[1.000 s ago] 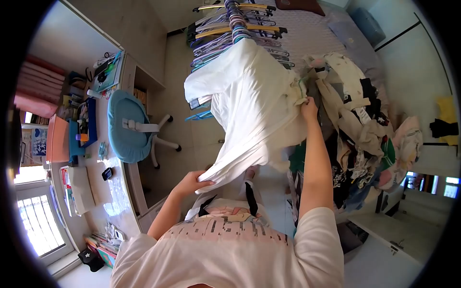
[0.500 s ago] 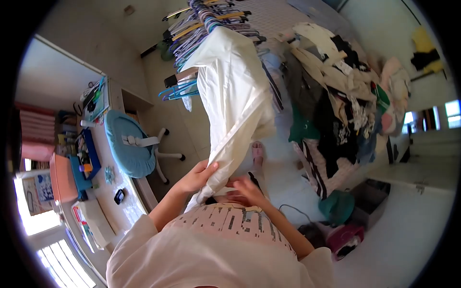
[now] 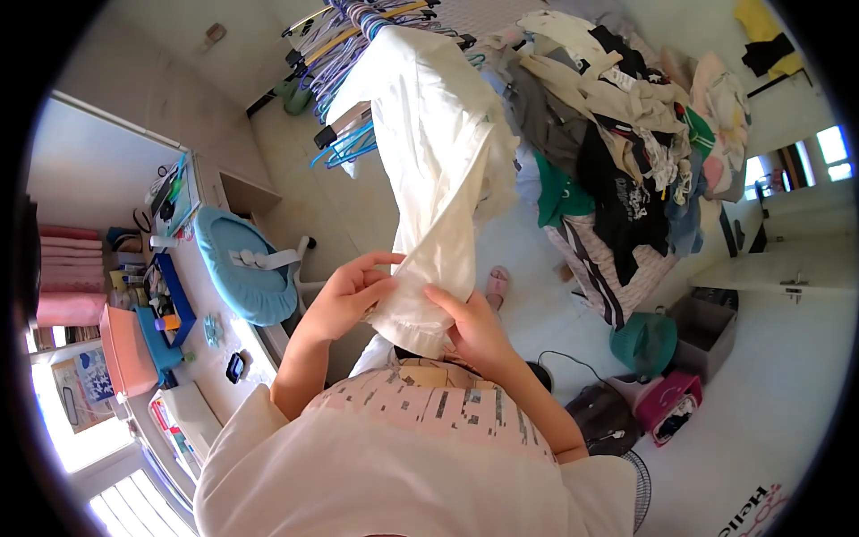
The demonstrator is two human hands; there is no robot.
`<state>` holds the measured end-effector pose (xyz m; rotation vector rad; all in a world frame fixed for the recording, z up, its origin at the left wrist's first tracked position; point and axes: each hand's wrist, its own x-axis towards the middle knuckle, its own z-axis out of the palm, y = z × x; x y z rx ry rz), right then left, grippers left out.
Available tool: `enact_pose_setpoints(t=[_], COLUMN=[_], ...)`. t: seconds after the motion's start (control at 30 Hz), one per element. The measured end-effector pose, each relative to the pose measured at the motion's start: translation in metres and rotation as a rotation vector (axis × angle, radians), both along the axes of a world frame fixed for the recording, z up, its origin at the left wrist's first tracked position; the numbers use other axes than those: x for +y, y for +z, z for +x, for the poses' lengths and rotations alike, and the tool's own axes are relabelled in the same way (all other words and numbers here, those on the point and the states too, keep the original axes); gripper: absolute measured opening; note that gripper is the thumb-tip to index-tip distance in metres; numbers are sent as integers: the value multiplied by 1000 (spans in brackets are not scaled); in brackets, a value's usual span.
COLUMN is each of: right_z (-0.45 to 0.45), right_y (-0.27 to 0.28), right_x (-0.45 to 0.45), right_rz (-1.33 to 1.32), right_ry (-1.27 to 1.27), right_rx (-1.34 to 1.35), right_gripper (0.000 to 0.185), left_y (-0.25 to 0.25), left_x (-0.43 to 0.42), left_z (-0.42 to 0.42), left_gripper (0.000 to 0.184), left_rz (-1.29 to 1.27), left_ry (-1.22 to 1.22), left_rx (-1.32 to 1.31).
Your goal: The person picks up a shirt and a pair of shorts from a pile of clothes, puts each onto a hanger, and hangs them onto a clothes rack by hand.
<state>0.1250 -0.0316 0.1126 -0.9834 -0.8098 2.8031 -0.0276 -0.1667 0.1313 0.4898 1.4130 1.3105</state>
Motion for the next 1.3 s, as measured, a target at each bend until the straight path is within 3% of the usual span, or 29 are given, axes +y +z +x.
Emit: enact_pose_setpoints(t=[0.13,0.23,0.3,0.37,0.43,0.5,0.57,0.7,0.73,0.8,0.9,0.97,1.03,1.1,1.17,1.23,1.3], right_z=[-2,-2,-1,-3,-8,-9,-9,-5,-3,2,5,4,4,10,17,14,16], right_y=[15,22,23,23,26,25,24,15,11,5,1,2,1,-10,-29,-14,-27], right_x=[7,11,12,21,28,33,37,43,45,48,52,57,60,66,72,69,66], right_rz=[-82,-266,-74,60,416,348,217,148,190,233,221,65,121,180,850,787,592], right_ry=[82,98,133,261,268,283,277,290,307,331,283,326,365,390,599,622,661], right_rx=[59,51,-9,14,50,63,78,4,22,44,119,44,45,39,43,-29,-62], right_gripper=[46,44,41,38,37,39,45,48,49,49,35,39,40,42,43,41,41], left_y=[-3,4,-2,-11,-20,-29,-19,-21,-21,-20,-12,-19,-20,-17,-22,-33,-45], left_x=[-5,-3,-7,-14,-26,-28,-9,8,6,-4,1,10,17,19,20,22,29], left_z=[5,26,33,27,18,29,51,67,66,62,63,66,67,70,69,70,77], left_gripper=[36,38,41,39,34,28,24,16,16,15,6,8,9,13,18,28,30], left_rz=[-66,201,268,298,304,254,-34,14,18,-50,-132,-132,-73,-35,-13,-87,71], left_ry=[50,123,-54,-96,-171,-163,109,533,535,585,530,572,654,662,628,624,734], left_rx=[-89,-275,-31,47,-358,-406,-332,-555,-556,-173,-19,-76,-242,-222,-259,-359,-430])
